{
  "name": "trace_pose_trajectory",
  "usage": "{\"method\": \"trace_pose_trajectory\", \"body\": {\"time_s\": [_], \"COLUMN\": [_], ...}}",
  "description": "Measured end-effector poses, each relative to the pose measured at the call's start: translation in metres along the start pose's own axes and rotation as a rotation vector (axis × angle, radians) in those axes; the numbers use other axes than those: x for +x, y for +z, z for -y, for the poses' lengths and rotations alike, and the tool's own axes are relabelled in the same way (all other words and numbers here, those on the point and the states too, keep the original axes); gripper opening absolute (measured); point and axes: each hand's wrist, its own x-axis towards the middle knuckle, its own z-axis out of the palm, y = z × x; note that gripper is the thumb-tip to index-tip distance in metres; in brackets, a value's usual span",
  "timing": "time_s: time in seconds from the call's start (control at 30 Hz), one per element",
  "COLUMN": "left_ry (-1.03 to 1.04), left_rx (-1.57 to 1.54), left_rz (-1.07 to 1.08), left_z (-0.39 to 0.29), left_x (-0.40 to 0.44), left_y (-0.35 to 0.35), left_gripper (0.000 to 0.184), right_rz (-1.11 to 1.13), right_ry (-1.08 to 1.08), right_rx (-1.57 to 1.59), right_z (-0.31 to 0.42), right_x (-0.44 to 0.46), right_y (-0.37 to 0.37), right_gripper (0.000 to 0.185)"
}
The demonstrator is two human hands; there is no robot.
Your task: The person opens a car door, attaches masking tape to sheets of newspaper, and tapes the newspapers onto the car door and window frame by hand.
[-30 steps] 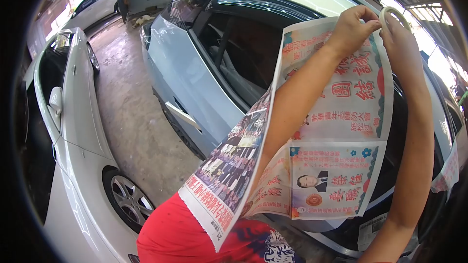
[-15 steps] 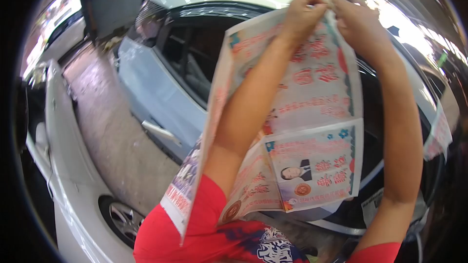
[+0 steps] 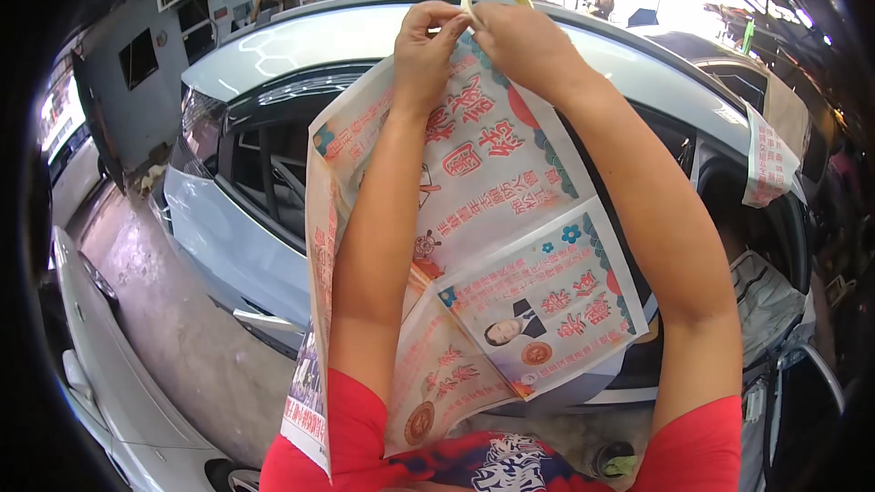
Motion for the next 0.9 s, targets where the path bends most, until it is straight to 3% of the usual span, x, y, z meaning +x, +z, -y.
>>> {"method": "trace_pose_trajectory", "body": {"time_s": [0.2, 0.23, 0.33, 0.4, 0.53, 0.57, 0.67, 0.8, 0.9], "left_ry": [-0.216, -0.064, -0.231, -0.193, -0.156, -0.149, -0.176, -0.324, -0.294], "left_rx": [-0.071, 0.123, 0.192, 0.300, 0.461, 0.520, 0.691, 0.705, 0.711], "left_rz": [-0.016, 0.028, 0.043, 0.076, 0.109, 0.132, 0.192, 0.243, 0.196], "left_z": [-0.011, -0.010, -0.005, -0.016, -0.015, -0.014, -0.023, -0.027, -0.024], "left_x": [-0.001, 0.000, 0.000, 0.001, 0.005, 0.007, 0.021, 0.035, 0.029], "left_y": [0.003, 0.004, 0.008, 0.012, 0.017, 0.019, 0.025, 0.025, 0.025], "left_gripper": [0.009, 0.011, 0.013, 0.012, 0.013, 0.014, 0.018, 0.021, 0.021], "right_rz": [0.061, 0.112, 0.132, 0.199, 0.031, 0.084, -0.184, -0.263, -0.234], "right_ry": [0.068, 0.091, 0.019, 0.025, 0.290, 0.380, 0.612, 0.622, 0.573], "right_rx": [-0.051, -0.007, 0.208, 0.307, 0.605, 0.716, 1.083, 1.112, 1.030], "right_z": [0.033, 0.050, 0.086, 0.104, 0.108, 0.099, 0.081, 0.050, 0.055], "right_x": [-0.029, -0.040, -0.089, -0.123, -0.173, -0.180, -0.192, -0.194, -0.192], "right_y": [-0.015, -0.024, -0.036, -0.051, -0.068, -0.078, -0.084, -0.092, -0.099], "right_gripper": [0.023, 0.024, 0.023, 0.018, 0.016, 0.031, 0.034, 0.036, 0.037]}}
